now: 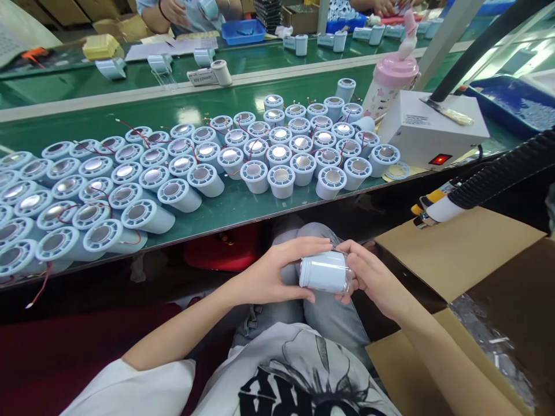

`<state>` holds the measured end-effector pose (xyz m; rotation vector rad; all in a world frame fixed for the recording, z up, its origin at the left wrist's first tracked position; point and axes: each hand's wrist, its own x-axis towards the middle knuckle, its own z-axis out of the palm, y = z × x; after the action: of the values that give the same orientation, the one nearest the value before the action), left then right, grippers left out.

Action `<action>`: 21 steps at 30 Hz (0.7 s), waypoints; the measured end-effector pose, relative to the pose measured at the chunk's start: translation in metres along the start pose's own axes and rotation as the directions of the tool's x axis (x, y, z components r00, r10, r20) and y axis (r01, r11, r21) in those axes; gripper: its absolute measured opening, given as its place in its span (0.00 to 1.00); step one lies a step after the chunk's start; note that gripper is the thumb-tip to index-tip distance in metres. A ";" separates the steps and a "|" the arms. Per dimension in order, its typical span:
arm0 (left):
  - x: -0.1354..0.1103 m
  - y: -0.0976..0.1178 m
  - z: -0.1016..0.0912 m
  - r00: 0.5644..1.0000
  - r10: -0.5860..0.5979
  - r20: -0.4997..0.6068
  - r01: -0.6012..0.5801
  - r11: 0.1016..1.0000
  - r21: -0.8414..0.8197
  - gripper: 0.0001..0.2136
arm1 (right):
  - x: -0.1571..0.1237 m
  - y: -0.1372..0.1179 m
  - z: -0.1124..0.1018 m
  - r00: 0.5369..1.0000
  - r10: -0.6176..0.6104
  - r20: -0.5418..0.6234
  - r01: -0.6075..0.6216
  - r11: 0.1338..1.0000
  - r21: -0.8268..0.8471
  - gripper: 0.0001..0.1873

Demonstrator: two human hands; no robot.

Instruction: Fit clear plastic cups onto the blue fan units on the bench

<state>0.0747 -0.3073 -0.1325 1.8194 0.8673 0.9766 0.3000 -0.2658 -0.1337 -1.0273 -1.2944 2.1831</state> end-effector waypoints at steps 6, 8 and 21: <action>0.000 0.001 0.001 1.000 0.015 0.018 -0.015 1.000 0.026 0.39 | -0.002 0.000 0.002 1.000 0.023 0.010 -0.023 1.000 0.004 0.26; 0.000 0.001 0.001 1.000 0.017 0.016 -0.017 0.999 0.034 0.39 | -0.002 0.001 0.001 1.000 0.027 0.011 -0.027 1.000 0.002 0.25; -0.006 -0.002 -0.026 0.956 -0.089 -0.280 0.114 0.991 0.073 0.25 | -0.036 -0.010 -0.021 0.958 -0.104 -0.267 0.133 0.987 0.095 0.29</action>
<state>0.0491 -0.3020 -0.1277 1.7164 1.1805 1.1591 0.3391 -0.2717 -0.1173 -1.1189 -1.0726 1.9314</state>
